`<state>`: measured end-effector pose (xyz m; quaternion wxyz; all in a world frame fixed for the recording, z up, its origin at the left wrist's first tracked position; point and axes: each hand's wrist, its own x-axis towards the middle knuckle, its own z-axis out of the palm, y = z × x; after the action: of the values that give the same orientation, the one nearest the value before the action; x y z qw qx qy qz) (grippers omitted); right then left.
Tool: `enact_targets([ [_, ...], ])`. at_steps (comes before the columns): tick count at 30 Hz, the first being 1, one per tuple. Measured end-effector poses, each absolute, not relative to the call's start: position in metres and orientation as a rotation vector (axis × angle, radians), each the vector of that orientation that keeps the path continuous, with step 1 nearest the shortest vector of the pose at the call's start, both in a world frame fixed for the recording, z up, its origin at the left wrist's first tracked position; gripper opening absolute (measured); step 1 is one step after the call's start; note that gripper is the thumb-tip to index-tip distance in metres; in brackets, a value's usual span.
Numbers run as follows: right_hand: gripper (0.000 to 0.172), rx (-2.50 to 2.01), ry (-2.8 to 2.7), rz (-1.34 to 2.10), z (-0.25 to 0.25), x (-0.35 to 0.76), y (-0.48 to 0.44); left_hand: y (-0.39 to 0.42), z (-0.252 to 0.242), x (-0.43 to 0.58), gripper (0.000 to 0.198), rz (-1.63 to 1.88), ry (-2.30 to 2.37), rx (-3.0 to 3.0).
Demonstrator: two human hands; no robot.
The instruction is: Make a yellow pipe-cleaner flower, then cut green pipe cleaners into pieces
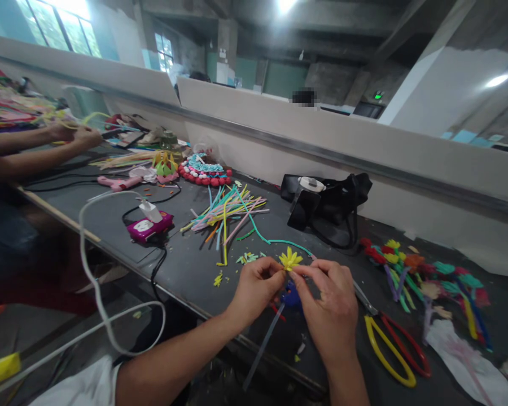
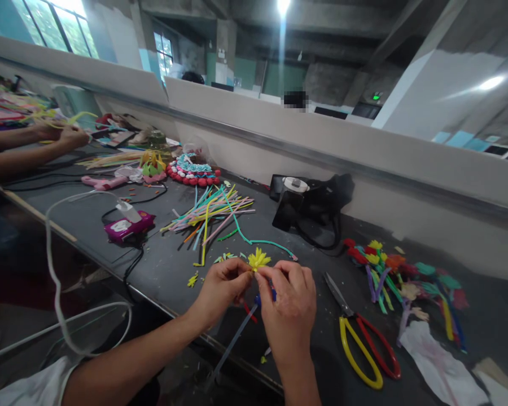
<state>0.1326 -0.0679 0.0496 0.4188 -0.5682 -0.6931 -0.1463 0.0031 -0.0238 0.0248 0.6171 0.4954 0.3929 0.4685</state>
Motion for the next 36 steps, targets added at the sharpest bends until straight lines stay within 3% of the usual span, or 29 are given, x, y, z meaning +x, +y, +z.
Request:
enact_targets([
  [27, 0.008, -1.541, -1.741, -0.497, 0.0495, 0.1284, -0.0722, -0.027, 0.0204, -0.0045, 0.017, 1.241, 1.023, 1.85],
  [36, 0.008, -1.509, -1.746, -0.484, 0.0484, 0.1278, -0.0694, -0.0252, 0.0203, -0.0043, 0.014, 1.206, 1.017, 1.645],
])
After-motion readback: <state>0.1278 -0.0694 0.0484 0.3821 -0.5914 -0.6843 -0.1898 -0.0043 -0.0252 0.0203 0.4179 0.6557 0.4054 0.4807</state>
